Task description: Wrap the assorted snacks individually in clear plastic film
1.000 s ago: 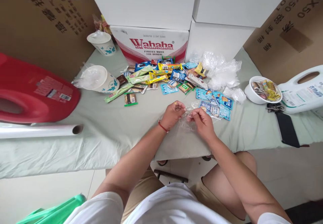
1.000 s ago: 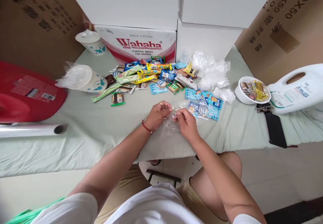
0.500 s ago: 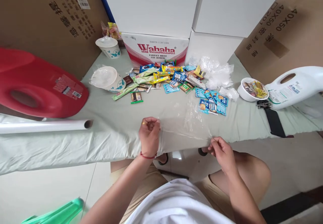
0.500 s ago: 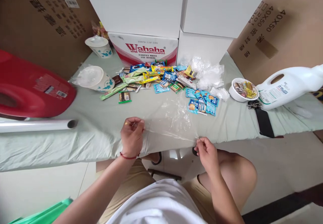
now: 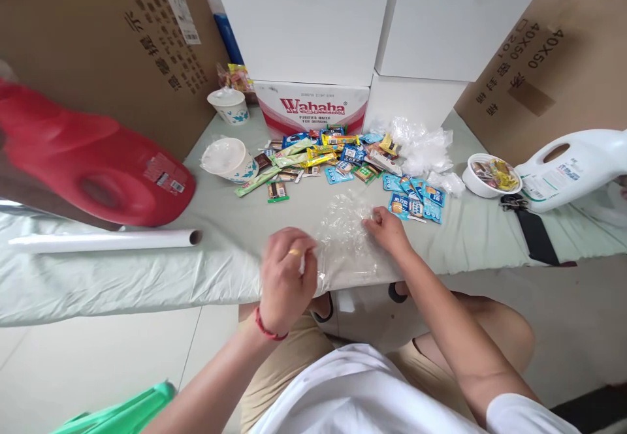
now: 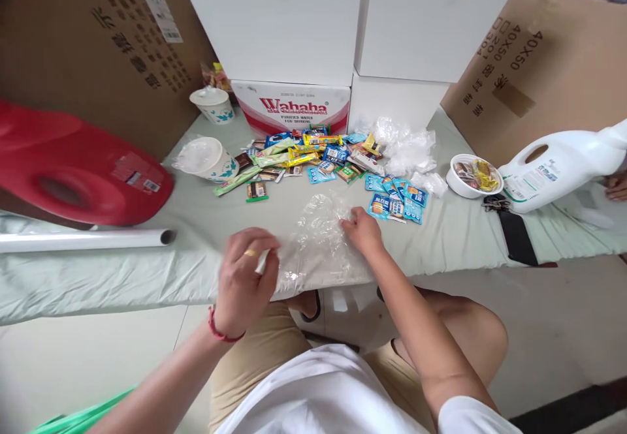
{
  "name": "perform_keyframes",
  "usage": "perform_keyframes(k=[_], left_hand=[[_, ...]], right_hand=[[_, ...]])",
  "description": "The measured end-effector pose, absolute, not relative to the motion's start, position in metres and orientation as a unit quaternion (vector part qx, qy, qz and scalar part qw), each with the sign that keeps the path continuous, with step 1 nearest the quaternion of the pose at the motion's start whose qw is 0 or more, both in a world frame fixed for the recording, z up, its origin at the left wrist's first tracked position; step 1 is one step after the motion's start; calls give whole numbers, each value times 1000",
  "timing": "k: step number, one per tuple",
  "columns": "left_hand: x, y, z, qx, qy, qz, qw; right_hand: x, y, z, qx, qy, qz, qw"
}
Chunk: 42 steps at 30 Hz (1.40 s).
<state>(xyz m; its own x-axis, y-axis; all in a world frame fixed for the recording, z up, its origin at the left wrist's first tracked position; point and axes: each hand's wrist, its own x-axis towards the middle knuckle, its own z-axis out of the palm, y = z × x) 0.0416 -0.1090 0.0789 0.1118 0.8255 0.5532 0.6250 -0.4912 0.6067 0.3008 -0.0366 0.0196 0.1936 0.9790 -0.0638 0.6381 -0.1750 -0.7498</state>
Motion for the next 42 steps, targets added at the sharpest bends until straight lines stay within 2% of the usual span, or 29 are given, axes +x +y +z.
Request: perform_keyframes(k=[2, 4, 6, 9, 14, 18, 21, 23, 25, 30, 35, 42], left_hand=[[56, -81, 80, 792, 424, 401, 178], [71, -50, 69, 813, 454, 302, 203], [81, -25, 50, 810, 519, 196, 190], [83, -11, 21, 812, 554, 122, 135], [72, -17, 2, 819, 560, 96, 84], [68, -12, 5, 805, 582, 89, 78], [67, -7, 6, 799, 590, 92, 74], [66, -7, 5, 801, 587, 92, 72], [66, -8, 5, 804, 584, 88, 71], [65, -8, 7, 807, 580, 70, 82], [64, -8, 8, 808, 579, 68, 86], [62, -8, 5, 807, 580, 75, 87]], right_hand=[[288, -33, 16, -672, -593, 304, 321], [282, -33, 14, -634, -599, 337, 354], [286, -34, 14, -625, -590, 346, 376], [309, -41, 14, -663, -570, 297, 384], [356, -64, 10, -733, -533, 209, 368], [377, -72, 8, -780, -536, 162, 279], [384, -61, 20, -792, -566, 67, 221], [379, -43, 37, -771, -602, 17, 206], [362, -17, 57, -728, -663, 14, 176], [278, 76, 94, -618, -784, 3, 53], [210, 162, 90, -611, -787, -59, 62], [225, 195, 79, -655, -745, -11, 123]])
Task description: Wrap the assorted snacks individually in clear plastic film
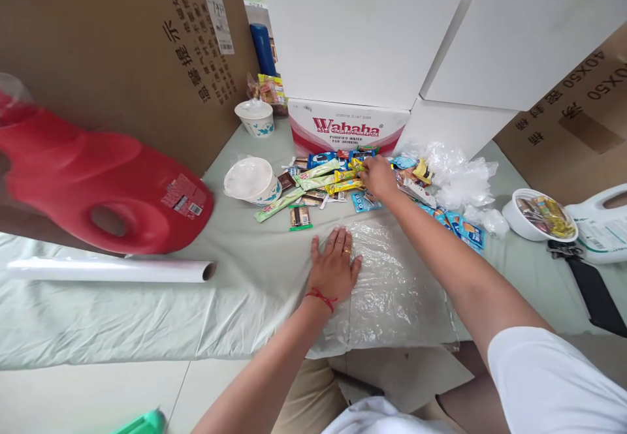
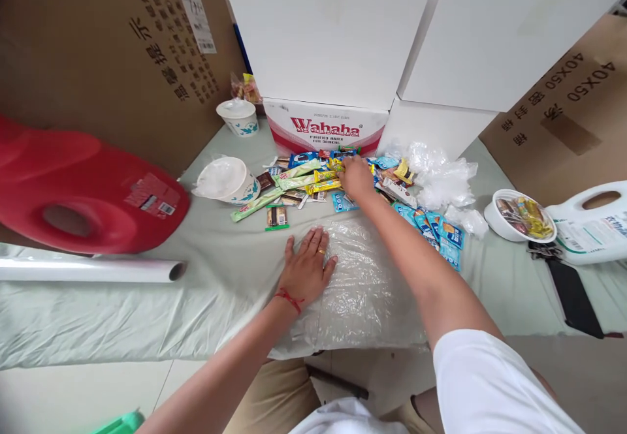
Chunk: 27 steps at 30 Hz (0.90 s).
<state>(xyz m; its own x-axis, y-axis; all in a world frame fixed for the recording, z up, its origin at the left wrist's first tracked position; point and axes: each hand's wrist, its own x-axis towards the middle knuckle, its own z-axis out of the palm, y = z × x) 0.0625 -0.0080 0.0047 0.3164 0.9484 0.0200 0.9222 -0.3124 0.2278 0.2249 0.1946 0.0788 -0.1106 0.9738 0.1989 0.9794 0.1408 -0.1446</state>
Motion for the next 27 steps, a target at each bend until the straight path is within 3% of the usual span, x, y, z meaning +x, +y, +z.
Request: perform_keyframes(k=[3, 7, 13, 17, 23, 25, 27], left_hand=[[62, -8, 6, 808, 577, 73, 89], [62, -7, 7, 809, 578, 66, 84], [62, -8, 7, 809, 576, 68, 89], [62, -8, 8, 808, 576, 76, 100], [61, -9, 7, 809, 573, 85, 101], [61, -9, 7, 810, 570, 90, 106], [61, -8, 8, 809, 569, 95, 113]], right_hand=[[229, 191, 82, -597, -791, -25, 131], [216, 191, 80, -478, -878, 4, 21], [203, 196, 79, -502, -863, -5, -59], [210, 196, 92, -512, -859, -15, 18], [257, 173, 132, -607, -727, 110, 301], [276, 143, 142, -575, -743, 200, 279], [289, 104, 145, -549, -782, 262, 136]])
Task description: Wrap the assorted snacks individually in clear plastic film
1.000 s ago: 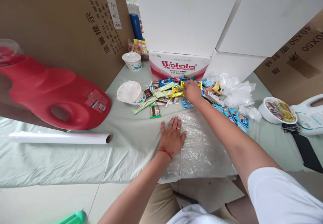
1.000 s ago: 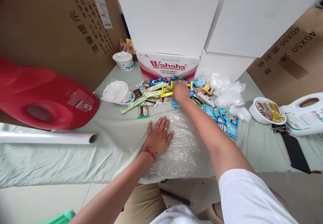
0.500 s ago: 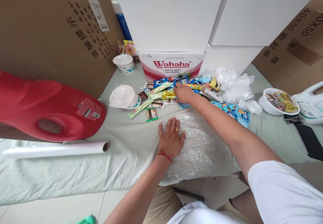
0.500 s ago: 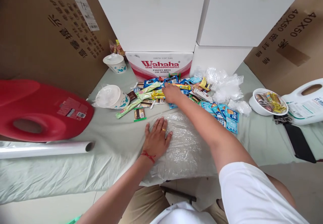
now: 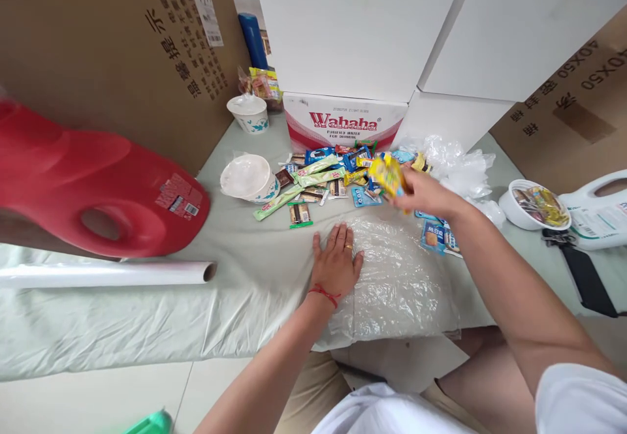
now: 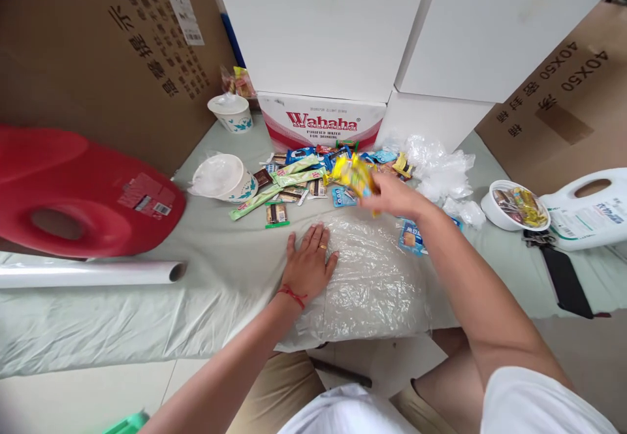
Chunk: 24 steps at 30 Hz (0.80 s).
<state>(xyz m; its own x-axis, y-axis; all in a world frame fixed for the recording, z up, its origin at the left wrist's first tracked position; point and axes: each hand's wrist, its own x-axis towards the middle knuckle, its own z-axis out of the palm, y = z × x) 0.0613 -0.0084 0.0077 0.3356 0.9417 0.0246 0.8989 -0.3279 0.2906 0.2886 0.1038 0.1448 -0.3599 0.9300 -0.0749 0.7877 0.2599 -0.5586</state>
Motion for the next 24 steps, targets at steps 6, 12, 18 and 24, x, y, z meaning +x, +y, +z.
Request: perform_keyframes(k=[6, 12, 18, 24], left_hand=[[61, -8, 10, 806, 571, 93, 121], [61, -8, 8, 808, 575, 83, 99], [63, -7, 10, 804, 584, 70, 90], [64, -8, 9, 801, 589, 65, 85]], right_hand=[[287, 0, 108, -484, -835, 224, -140], [282, 41, 99, -467, -855, 224, -23], [234, 156, 95, -549, -836, -5, 9], [212, 188, 101, -521, -851, 12, 55]])
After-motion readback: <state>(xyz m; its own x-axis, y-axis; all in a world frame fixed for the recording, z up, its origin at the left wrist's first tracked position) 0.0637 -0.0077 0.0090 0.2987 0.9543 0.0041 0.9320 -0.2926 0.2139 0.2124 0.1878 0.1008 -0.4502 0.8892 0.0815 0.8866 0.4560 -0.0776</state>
